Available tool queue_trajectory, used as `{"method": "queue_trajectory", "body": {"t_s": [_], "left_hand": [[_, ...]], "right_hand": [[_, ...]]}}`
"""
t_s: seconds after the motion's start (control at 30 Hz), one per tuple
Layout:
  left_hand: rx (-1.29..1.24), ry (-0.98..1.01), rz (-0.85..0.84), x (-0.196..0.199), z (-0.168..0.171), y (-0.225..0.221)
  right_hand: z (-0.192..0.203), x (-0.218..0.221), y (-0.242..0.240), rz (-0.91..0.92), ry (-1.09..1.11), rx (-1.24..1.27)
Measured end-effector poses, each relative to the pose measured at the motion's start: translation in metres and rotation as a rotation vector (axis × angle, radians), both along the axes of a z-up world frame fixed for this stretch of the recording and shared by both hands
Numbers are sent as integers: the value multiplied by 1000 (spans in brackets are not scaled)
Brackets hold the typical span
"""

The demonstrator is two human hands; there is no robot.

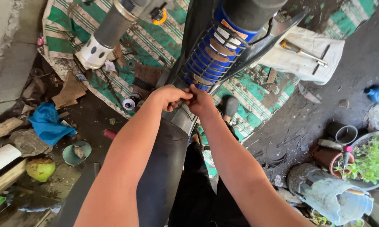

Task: Tightening the fairings and adjusting components on a motorcycle using hand tools.

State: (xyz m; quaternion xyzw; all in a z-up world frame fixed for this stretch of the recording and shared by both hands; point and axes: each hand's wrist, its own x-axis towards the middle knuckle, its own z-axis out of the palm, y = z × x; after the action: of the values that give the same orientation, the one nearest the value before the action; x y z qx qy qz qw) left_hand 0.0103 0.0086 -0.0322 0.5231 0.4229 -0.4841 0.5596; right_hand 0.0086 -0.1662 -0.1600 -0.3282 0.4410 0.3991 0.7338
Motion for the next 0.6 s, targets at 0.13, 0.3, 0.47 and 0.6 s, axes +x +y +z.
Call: {"method": "queue_trajectory", "body": {"t_s": [0.13, 0.3, 0.47, 0.6], "left_hand": [[-54, 44, 63, -4, -27, -1], [-62, 2, 35, -7, -43, 1], [-84, 15, 27, 2, -2, 2], [-117, 44, 50, -6, -40, 0]], "right_hand": [[-9, 7, -5, -1, 71, -8], [-7, 8, -1, 66, 57, -2], [-3, 12, -5, 69, 42, -35], [-10, 8, -11, 40, 60, 9]]}}
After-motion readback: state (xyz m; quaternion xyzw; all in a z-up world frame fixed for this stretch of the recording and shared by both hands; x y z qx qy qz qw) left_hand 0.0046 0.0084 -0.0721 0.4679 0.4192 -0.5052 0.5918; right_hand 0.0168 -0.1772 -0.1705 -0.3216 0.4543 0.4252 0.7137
